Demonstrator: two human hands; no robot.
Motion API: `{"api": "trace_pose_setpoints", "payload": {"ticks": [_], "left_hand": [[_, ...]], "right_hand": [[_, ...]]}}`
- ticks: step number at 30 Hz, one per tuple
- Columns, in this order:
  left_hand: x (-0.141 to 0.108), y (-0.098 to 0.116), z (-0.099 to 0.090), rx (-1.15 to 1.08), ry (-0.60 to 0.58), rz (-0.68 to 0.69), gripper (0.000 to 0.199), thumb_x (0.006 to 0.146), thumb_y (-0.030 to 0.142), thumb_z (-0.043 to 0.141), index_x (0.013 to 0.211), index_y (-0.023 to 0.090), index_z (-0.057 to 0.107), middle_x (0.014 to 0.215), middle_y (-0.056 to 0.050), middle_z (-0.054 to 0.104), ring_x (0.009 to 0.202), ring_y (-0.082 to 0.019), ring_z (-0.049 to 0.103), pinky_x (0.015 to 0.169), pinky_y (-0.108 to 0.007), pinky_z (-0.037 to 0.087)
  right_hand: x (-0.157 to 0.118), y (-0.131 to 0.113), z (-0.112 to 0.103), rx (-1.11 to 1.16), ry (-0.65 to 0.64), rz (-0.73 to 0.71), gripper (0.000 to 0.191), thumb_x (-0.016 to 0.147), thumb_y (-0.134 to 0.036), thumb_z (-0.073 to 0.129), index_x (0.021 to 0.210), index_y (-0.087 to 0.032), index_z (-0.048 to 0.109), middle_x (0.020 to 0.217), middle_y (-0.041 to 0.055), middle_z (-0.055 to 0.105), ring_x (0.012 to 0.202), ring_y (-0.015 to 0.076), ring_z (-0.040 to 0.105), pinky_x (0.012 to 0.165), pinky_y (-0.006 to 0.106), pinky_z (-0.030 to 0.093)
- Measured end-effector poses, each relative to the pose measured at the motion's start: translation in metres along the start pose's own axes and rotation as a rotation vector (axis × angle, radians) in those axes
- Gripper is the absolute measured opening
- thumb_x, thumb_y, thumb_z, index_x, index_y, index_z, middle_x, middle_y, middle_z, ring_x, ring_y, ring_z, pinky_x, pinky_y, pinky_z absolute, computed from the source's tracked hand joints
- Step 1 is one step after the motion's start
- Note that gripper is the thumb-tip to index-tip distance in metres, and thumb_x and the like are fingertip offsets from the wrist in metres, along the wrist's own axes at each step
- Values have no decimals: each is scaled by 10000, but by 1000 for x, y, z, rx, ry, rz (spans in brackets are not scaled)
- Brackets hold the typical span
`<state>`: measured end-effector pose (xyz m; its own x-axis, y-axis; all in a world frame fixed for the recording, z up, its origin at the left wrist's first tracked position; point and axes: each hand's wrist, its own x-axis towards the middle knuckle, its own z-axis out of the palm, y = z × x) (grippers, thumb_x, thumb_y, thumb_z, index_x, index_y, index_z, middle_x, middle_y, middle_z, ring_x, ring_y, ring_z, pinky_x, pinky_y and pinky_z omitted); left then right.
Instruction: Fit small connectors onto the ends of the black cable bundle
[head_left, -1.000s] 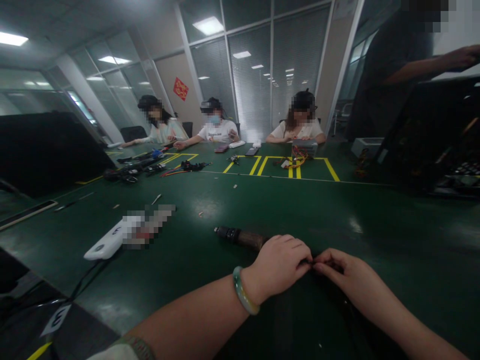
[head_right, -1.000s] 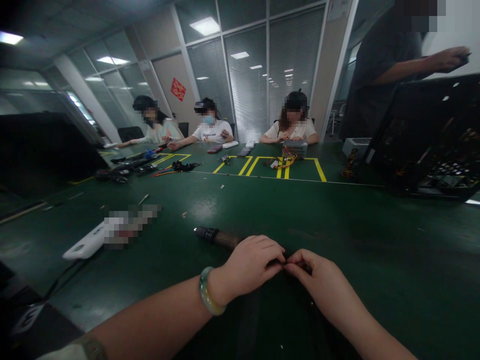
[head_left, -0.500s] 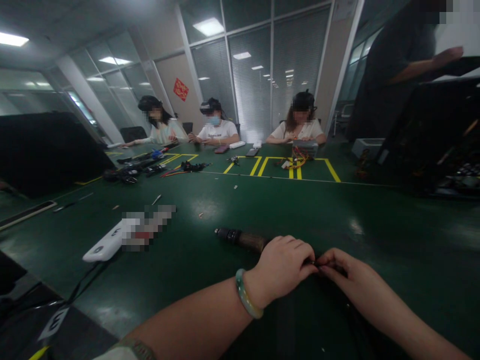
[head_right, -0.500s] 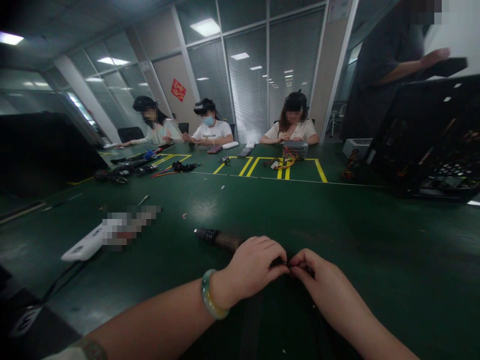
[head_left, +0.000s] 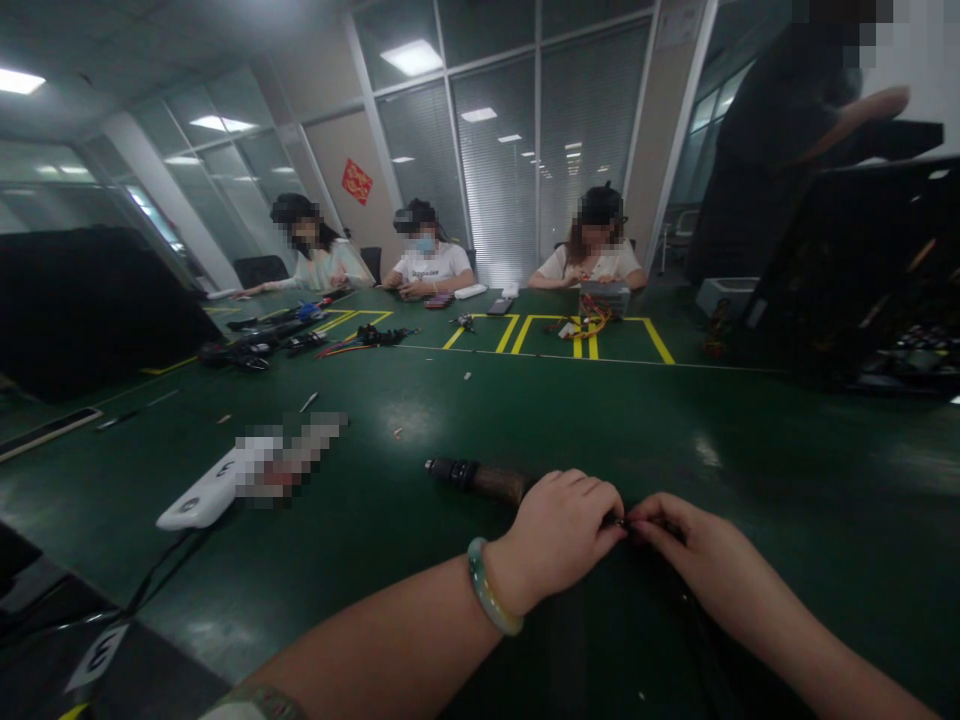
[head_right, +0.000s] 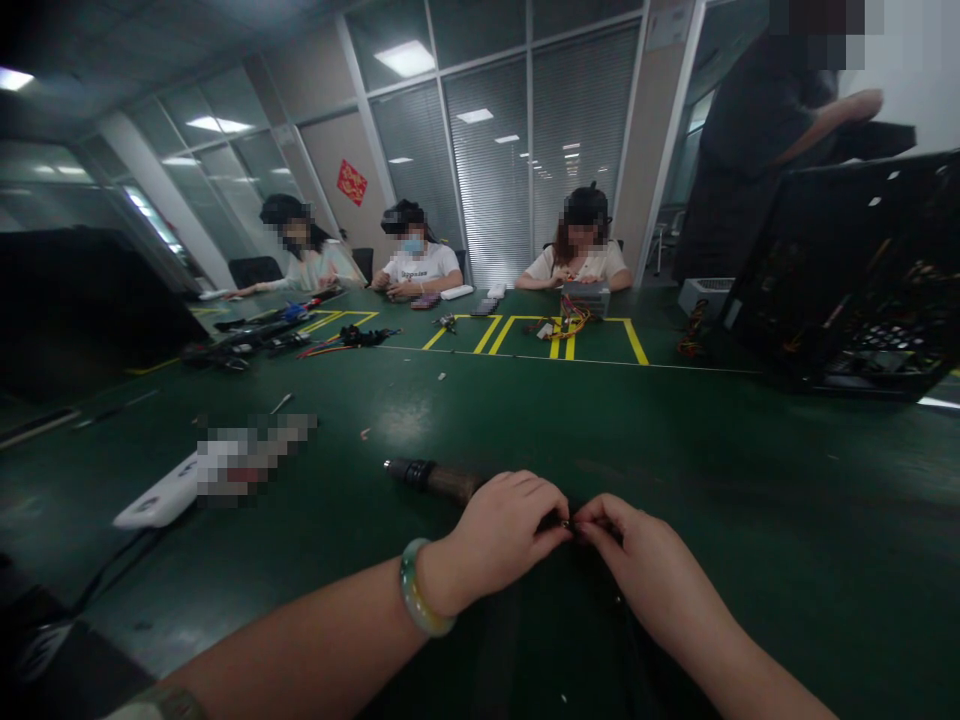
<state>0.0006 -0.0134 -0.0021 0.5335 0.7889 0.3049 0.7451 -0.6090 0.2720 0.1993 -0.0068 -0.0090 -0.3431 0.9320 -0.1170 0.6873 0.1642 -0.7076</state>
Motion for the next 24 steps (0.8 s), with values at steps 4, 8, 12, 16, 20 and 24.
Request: {"api": "trace_pose_setpoints", "payload": {"ticks": [4,8,12,16,20,24], "left_hand": [[0,0,0,8,-8,15,127,875,289,646,939,206,574,965,8,630,955,-187,560,834,-330,421],[0,-1,1,9,-2,17,102,865,246,653,923,213,576,978,26,632,959,-173,556,848,-324,416],[-1,1,-1,22,-15,-2,171,853,296,662,967,207,569,986,12,627,953,-178,558,843,-332,426],[-1,2,-4,9,-10,-13,235,851,350,653,1000,192,565,1007,-12,625,969,-190,561,864,-343,433],[-1,1,-4,-9,-18,22,98,884,278,614,943,209,576,1032,4,629,997,-179,564,892,-331,426],[-1,2,-5,-4,-9,11,178,866,240,634,1024,213,558,1152,5,602,1043,-169,555,919,-326,423]], "right_hand": [[1,-1,0,-22,7,1,196,899,-371,478,917,-285,654,859,-22,717,768,193,659,624,254,454],[0,-1,0,-29,-3,-5,195,902,-373,478,914,-289,653,848,-27,716,747,188,660,616,249,453],[1,1,1,-33,7,-13,196,901,-369,478,905,-283,654,846,-25,715,733,183,662,608,244,456],[0,2,1,-5,5,-13,197,888,-383,496,913,-271,656,855,-16,720,739,185,665,610,239,466],[-1,3,0,13,-15,-15,209,888,-397,489,917,-272,655,849,-17,718,746,187,664,602,233,470],[0,2,0,21,-7,2,217,883,-417,492,905,-272,653,837,-10,718,732,193,663,586,232,469]]}}
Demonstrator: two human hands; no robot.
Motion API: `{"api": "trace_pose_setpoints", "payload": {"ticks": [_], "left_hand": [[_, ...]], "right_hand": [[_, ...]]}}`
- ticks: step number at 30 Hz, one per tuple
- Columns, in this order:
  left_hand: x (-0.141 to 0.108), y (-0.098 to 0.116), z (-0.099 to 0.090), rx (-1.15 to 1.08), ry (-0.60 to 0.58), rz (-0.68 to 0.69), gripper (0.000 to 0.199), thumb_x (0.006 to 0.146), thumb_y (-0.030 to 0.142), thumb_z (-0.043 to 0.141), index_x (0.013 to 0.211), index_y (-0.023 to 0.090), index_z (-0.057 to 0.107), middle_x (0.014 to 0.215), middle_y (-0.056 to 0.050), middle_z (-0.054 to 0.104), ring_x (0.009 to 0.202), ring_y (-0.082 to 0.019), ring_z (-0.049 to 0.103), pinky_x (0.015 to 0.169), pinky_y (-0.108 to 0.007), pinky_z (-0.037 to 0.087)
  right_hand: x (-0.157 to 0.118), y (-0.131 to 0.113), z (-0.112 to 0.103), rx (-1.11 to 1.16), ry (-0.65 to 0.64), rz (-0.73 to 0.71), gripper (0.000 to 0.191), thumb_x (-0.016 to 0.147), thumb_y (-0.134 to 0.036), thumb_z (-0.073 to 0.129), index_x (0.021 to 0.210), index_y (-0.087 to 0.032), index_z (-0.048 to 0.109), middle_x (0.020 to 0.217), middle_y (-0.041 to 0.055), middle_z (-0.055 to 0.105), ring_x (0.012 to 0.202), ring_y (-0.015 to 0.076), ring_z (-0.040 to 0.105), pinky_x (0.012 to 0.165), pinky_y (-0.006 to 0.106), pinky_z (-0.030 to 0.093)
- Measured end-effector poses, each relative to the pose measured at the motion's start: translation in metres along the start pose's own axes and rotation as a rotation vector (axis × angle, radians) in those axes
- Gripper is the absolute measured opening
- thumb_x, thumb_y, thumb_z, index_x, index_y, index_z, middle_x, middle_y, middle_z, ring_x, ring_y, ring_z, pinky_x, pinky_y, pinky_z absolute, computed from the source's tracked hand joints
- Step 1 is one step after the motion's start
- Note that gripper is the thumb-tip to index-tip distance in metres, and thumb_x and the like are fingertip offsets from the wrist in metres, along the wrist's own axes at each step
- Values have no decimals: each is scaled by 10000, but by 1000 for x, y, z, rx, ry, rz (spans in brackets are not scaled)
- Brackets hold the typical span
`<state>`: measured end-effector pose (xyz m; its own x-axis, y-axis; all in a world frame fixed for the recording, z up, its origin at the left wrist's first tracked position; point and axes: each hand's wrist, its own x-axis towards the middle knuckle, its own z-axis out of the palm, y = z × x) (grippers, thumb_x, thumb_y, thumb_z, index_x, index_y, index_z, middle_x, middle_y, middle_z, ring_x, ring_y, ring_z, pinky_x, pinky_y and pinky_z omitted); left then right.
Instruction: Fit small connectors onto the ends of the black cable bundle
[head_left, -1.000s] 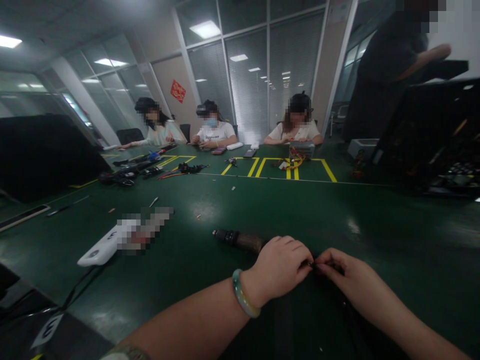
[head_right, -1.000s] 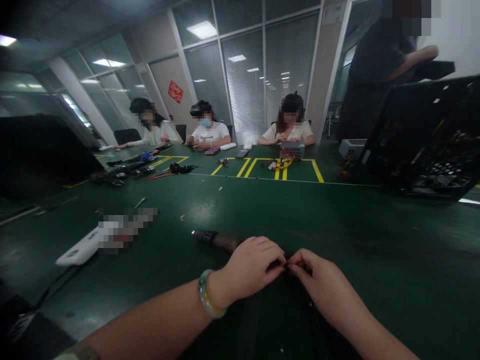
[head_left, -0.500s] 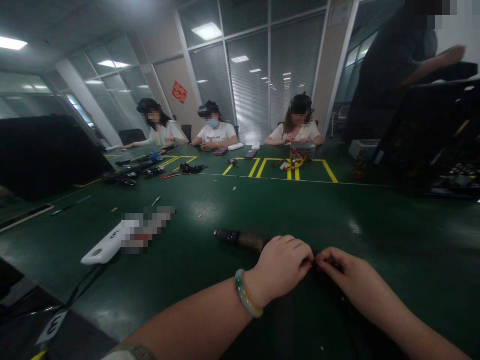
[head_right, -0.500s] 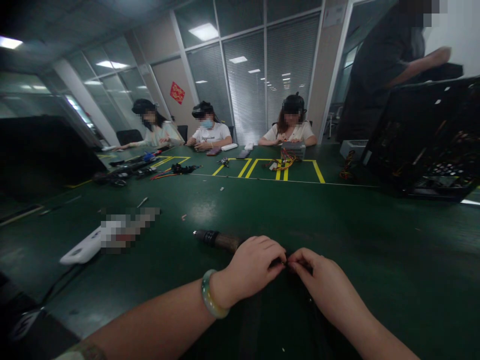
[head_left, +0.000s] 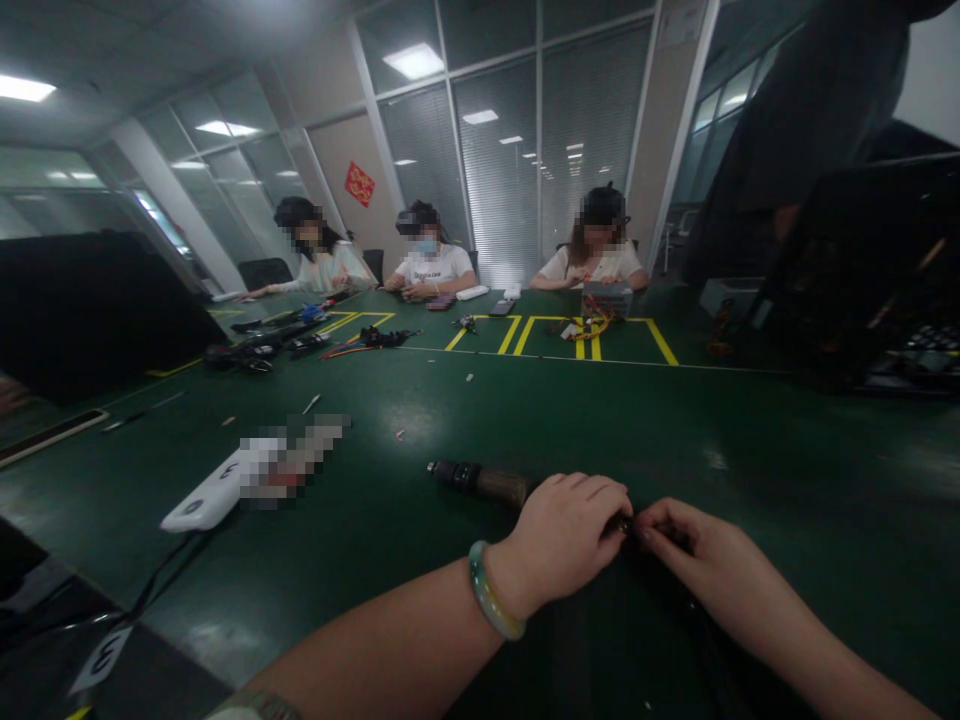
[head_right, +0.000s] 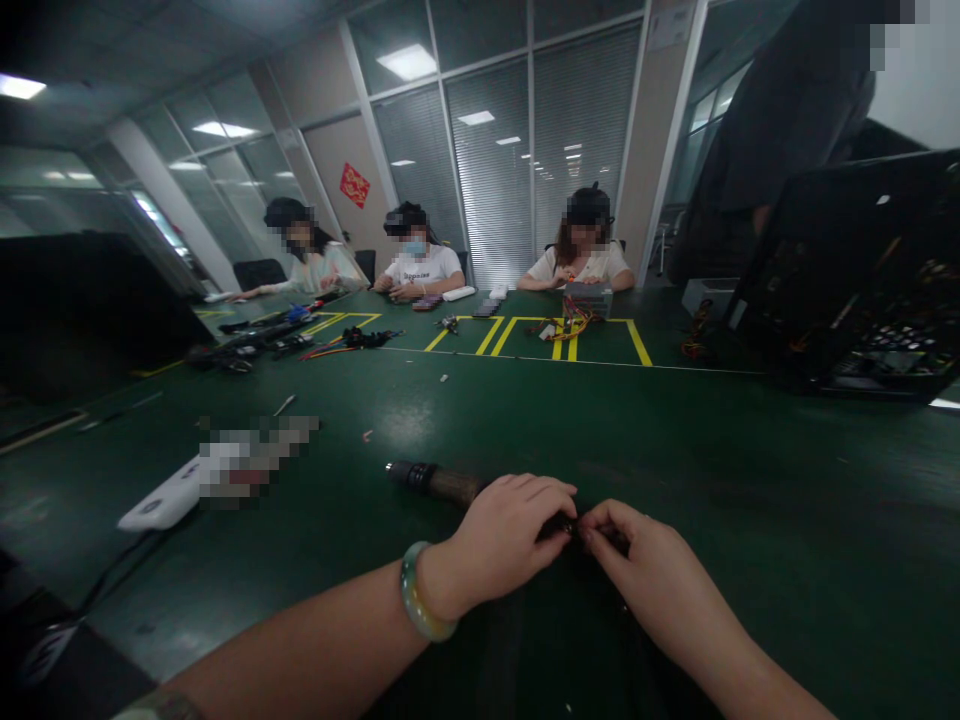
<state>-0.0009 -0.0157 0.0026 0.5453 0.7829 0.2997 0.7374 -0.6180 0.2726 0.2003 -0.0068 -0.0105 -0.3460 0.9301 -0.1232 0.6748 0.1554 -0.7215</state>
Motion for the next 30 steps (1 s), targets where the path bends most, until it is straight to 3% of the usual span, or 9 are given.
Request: {"api": "trace_pose_setpoints", "payload": {"ticks": [4,8,13,16,21,27,30], "left_hand": [[-1,0,0,-10,20,-6,179,863,303,640,995,201,574,1261,-32,554,1079,-199,551,923,-361,428],[0,0,2,-9,9,9,91,884,269,616,951,215,585,1270,12,555,1079,-176,553,931,-353,425],[0,1,2,-6,10,-8,163,863,253,637,1005,209,572,1299,-16,539,1106,-192,544,937,-365,426],[0,2,0,-5,19,-12,162,868,290,627,992,198,580,1288,-44,546,1109,-212,545,940,-386,422],[0,1,0,-21,15,31,66,877,226,608,938,217,587,1260,3,567,1065,-186,565,919,-359,427],[-1,1,3,-61,69,-6,171,851,267,636,993,200,568,1268,-45,559,1095,-216,550,939,-391,418],[-1,1,2,-58,59,-7,112,868,262,618,950,203,571,1251,-30,569,1098,-200,548,944,-379,415]], "right_hand": [[0,-1,1,-2,8,-11,196,879,-395,502,888,-269,653,834,-14,718,734,190,665,598,231,465],[0,-1,0,10,12,-26,190,886,-382,497,901,-270,650,849,-22,719,760,187,666,623,231,464],[1,2,0,34,17,-31,177,885,-365,494,894,-262,638,853,-20,720,773,188,669,644,244,462],[2,5,2,35,36,-23,153,875,-359,501,900,-258,613,822,-21,718,736,183,667,629,249,454],[3,8,4,56,28,-9,128,874,-363,509,913,-256,567,792,-29,712,712,172,663,608,243,449],[3,8,3,79,43,-2,158,870,-371,515,975,-257,543,823,-16,722,762,190,673,627,254,465],[3,8,3,94,42,-2,161,870,-373,516,986,-262,536,818,-19,722,751,193,675,622,260,468]]}}
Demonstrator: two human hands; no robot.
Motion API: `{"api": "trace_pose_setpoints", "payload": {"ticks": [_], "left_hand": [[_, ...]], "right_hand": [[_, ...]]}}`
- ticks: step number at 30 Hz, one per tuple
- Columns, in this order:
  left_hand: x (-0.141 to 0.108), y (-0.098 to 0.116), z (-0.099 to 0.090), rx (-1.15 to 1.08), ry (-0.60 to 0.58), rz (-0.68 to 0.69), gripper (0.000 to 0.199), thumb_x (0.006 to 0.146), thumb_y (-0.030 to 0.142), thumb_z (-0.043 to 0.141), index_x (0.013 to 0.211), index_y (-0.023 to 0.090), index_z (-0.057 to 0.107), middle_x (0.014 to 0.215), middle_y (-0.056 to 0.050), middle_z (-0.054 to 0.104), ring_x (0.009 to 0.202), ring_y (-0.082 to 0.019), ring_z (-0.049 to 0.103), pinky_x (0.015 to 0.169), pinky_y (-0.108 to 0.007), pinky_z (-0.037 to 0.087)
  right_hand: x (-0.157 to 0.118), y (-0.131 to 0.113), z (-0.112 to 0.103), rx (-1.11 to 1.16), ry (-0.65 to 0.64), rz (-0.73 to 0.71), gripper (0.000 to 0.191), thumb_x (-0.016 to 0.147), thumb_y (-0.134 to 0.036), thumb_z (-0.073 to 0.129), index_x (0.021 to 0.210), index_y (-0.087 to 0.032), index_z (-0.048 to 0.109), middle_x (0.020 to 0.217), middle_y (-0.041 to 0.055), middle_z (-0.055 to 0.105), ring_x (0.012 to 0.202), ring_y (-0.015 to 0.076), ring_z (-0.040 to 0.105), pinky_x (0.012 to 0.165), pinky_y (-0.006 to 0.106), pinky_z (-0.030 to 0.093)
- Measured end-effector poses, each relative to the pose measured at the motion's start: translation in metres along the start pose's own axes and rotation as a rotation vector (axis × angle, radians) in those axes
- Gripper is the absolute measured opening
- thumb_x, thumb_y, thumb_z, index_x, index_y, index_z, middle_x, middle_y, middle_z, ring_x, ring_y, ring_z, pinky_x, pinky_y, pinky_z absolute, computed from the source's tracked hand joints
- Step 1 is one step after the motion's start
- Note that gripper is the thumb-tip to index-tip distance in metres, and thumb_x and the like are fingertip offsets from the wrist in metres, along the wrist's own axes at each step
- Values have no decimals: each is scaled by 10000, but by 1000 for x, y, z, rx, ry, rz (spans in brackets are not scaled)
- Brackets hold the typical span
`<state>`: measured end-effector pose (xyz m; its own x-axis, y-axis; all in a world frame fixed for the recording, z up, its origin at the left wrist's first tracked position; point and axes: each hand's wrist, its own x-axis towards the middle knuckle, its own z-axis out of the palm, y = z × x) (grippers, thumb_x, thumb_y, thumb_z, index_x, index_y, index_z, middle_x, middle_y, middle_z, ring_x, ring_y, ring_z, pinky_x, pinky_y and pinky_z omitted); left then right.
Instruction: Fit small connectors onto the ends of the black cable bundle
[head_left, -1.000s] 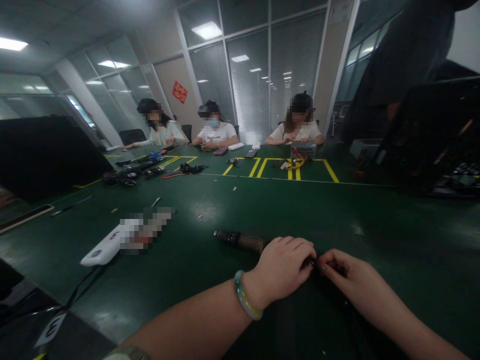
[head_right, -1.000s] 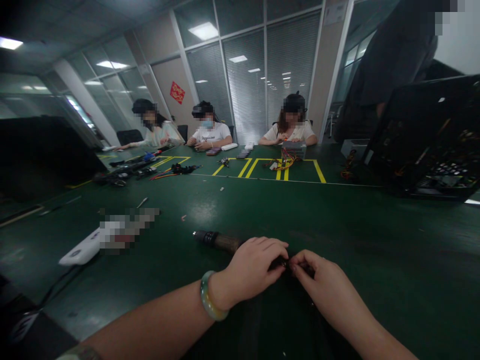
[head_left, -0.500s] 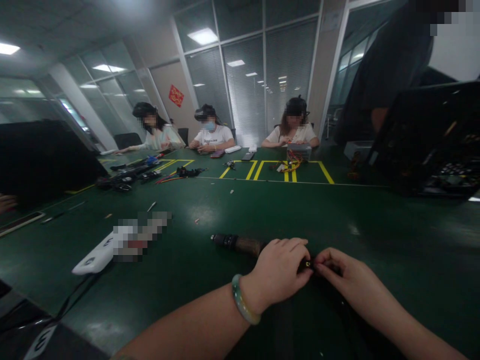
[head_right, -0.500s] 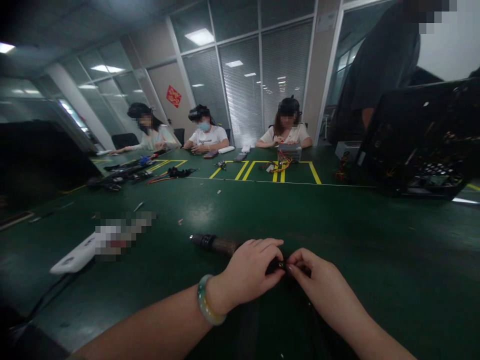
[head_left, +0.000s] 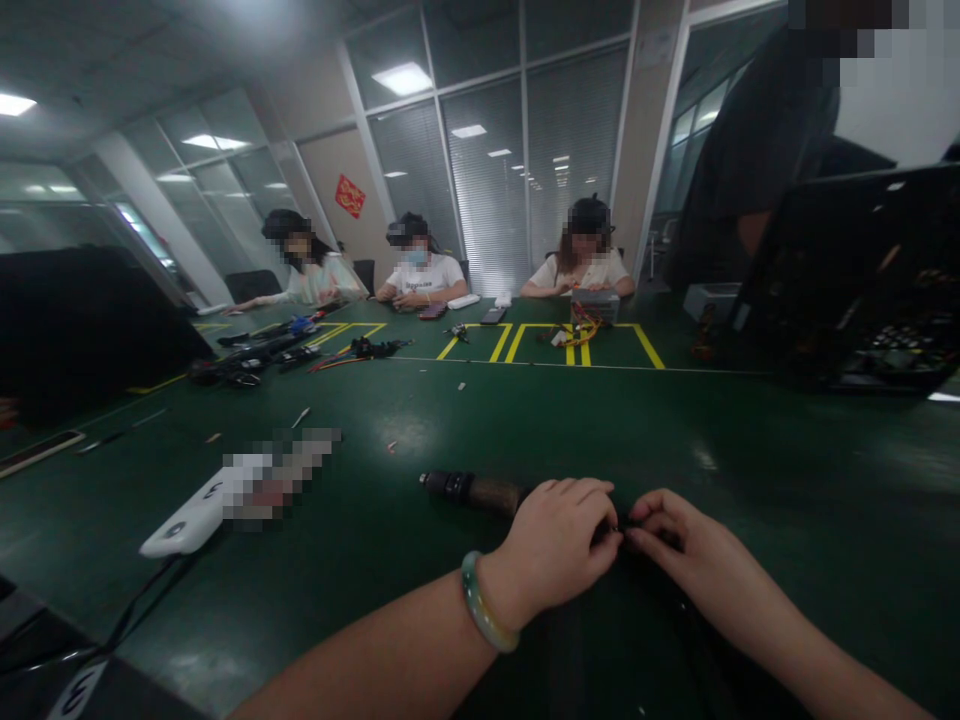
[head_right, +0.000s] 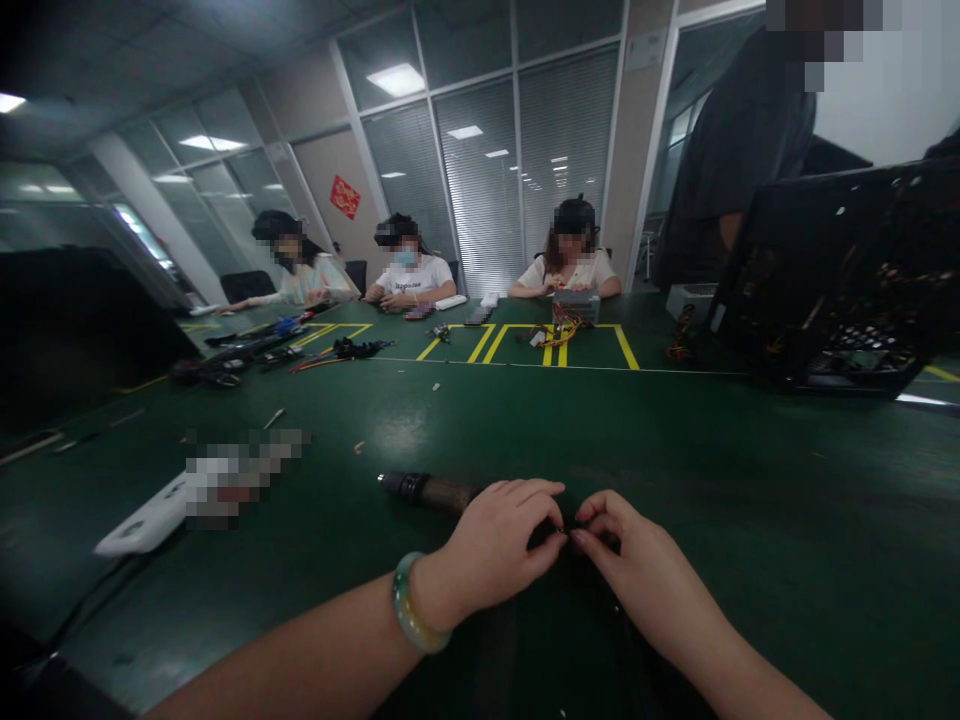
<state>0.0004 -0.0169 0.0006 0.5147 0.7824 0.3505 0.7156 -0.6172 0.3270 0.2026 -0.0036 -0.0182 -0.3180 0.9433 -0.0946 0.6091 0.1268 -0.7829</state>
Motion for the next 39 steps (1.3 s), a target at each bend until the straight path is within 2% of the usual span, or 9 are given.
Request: {"api": "trace_pose_setpoints", "payload": {"ticks": [4,9,14,18,25,36,39], "left_hand": [[1,0,-1,11,-40,30,71,879,216,601,946,217,578,1242,0,578,1095,-181,551,945,-359,417],[0,0,2,-35,19,-4,177,836,249,643,986,196,566,1241,-44,579,1115,-217,543,947,-386,415],[0,-2,4,-34,16,30,65,864,226,608,911,194,576,1186,-37,605,1067,-208,566,931,-376,418],[1,-2,5,-15,-2,51,49,865,201,610,890,205,567,1151,-7,615,1061,-185,563,927,-348,418],[2,-2,9,-13,5,20,152,806,188,633,935,211,555,1109,-31,616,1011,-218,576,925,-389,425],[3,-10,15,22,-6,75,85,843,152,568,897,217,560,1067,-23,624,999,-221,580,885,-394,450],[3,-12,17,9,7,71,97,838,140,566,894,219,565,1123,-24,614,1051,-222,565,903,-404,450]], "right_hand": [[0,-1,0,1,-7,-6,156,876,-349,510,1006,-263,522,802,-33,714,745,184,676,643,260,466],[0,0,0,-4,-7,-8,185,877,-326,499,1048,-259,520,836,-26,719,783,184,676,658,252,460],[3,6,3,16,24,-29,253,868,-321,528,1112,-257,508,817,-31,710,786,182,671,684,250,465],[4,7,5,38,15,-39,258,880,-302,522,1132,-252,513,789,-33,700,753,175,666,653,243,456],[-2,-3,5,53,79,-81,250,865,-205,538,1111,-237,563,776,-38,687,738,149,652,672,225,439],[-4,-7,4,-69,96,-78,253,885,-217,548,1136,-233,577,806,-31,714,754,140,663,669,212,437],[-4,-12,5,-122,111,-56,274,891,-231,544,1163,-228,580,813,-24,720,753,144,665,663,213,431]]}}
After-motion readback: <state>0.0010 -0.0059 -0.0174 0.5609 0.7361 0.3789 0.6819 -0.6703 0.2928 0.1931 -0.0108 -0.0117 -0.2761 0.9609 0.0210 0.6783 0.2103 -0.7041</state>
